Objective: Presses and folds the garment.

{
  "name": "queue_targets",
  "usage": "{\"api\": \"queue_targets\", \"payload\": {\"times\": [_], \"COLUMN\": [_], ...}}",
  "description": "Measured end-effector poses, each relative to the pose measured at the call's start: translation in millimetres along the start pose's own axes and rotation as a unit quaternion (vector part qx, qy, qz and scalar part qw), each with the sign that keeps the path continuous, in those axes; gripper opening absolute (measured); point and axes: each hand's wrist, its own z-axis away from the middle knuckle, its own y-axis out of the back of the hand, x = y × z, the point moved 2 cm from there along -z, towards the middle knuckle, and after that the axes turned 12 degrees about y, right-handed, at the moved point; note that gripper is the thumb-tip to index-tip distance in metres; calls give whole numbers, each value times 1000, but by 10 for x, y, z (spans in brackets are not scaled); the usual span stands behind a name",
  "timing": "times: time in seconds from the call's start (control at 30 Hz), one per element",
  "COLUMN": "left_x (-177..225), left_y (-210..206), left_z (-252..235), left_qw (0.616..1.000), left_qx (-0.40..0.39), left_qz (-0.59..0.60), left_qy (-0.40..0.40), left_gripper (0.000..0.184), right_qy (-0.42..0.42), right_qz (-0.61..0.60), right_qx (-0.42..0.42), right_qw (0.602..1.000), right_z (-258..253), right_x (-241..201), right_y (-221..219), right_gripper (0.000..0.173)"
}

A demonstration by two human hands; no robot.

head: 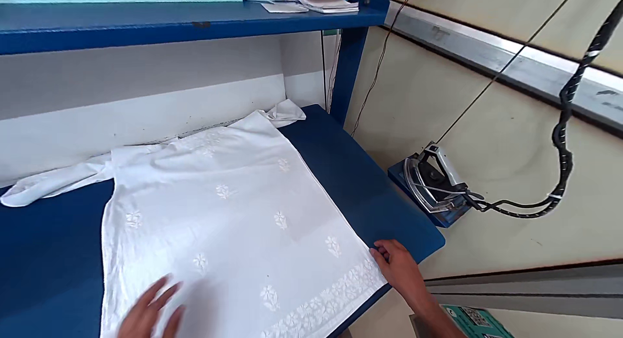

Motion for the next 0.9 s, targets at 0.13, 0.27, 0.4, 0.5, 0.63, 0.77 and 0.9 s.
{"api": "queue_targets", "payload": {"times": [0.13,0.27,0.4,0.5,0.63,0.77,0.9], "left_x": [1196,2232,2636,2739,2766,2772,2820], "left_y": [-930,-1777,-2256,-2305,-2260,-2205,-2172], "left_z": [-977,-1531,-1848,-1956,-1969,-1927,-1967], "left_qw": [989,944,917,910,900,892,894], "left_qx": [-91,-256,-255,-221,-166,-124,-205], "left_qz": [16,-47,-105,-99,-107,-128,-119], "left_qy": [-118,-202,-289,-337,-389,-416,-379], "left_gripper": [37,39,36,22,15,15,11], "right_qy": [-43,21,57,57,108,139,100], "right_qz": [62,72,102,97,111,163,102], "right_qx": [-64,55,103,104,184,219,183], "right_qw": [995,996,988,988,971,952,973], "right_z": [-41,86,119,136,199,254,267], "right_x": [-188,-86,-69,-83,-54,-58,-41], "right_y": [-30,-177,-259,-300,-344,-398,-341], "right_gripper": [33,25,30,26,27,29,27]}}
